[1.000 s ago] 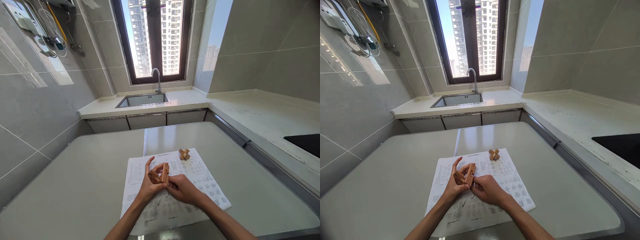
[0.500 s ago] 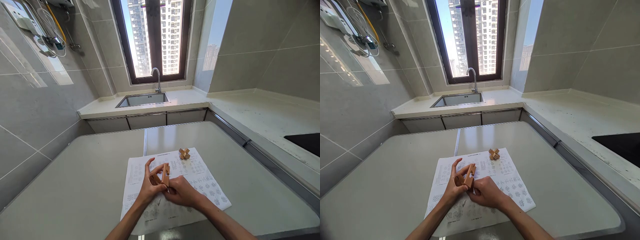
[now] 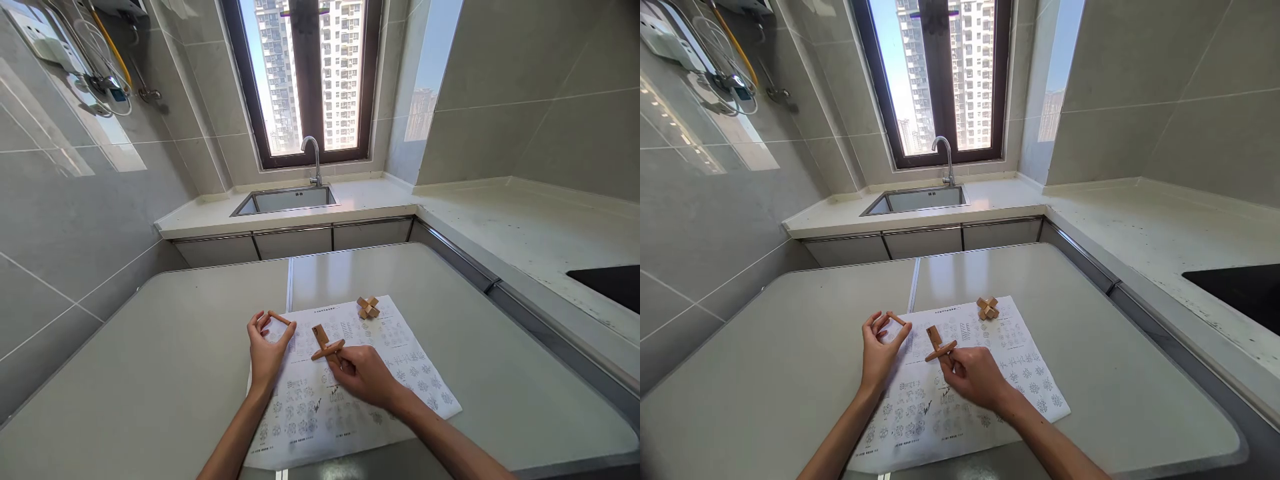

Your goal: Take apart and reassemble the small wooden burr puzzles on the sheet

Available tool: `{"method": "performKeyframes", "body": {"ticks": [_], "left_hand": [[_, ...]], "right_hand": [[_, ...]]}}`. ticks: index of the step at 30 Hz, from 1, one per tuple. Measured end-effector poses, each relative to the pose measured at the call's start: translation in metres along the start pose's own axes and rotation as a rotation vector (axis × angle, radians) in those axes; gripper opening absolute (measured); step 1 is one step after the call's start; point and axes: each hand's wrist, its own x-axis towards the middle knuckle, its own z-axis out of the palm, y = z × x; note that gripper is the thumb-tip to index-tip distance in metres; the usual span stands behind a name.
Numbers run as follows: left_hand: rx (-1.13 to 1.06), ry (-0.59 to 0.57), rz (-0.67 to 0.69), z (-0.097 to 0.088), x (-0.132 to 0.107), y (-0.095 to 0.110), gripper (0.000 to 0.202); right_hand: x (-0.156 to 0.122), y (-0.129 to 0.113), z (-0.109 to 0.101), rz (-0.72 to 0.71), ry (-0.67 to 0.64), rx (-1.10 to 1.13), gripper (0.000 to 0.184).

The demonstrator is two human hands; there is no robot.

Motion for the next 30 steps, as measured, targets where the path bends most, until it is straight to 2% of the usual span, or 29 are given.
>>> {"method": "performKeyframes", "body": {"ticks": [8,14,19,27,30], "left_hand": [[0.398,-0.056,0.209,0.002,-0.003,-0.01,0.076],[0.49,-0.153,0.322,0.002,-0.005,-0.014,0.049],[0.639,-0.182,0.403,0.003,-0.005,-0.018,0.049],[0.735,-0.125,0.425,0.007,-0.004,-0.041,0.048],[0.72,-0.104,0.449,0.008,-0.005,-0.04,0.047]], "right_hand": [[0.003,-0.001,-0.003,0.053,0.02,0.025,0.04],[0.003,-0.001,-0.003,0.054,-0.005,0.03,0.041],[0.004,-0.001,-0.005,0.069,-0.007,0.058,0.044],[0.004,0.001,-0.004,0.109,-0.003,0.137,0.047],[0.004,0.001,-0.003,0.118,-0.009,0.174,0.048]]}}
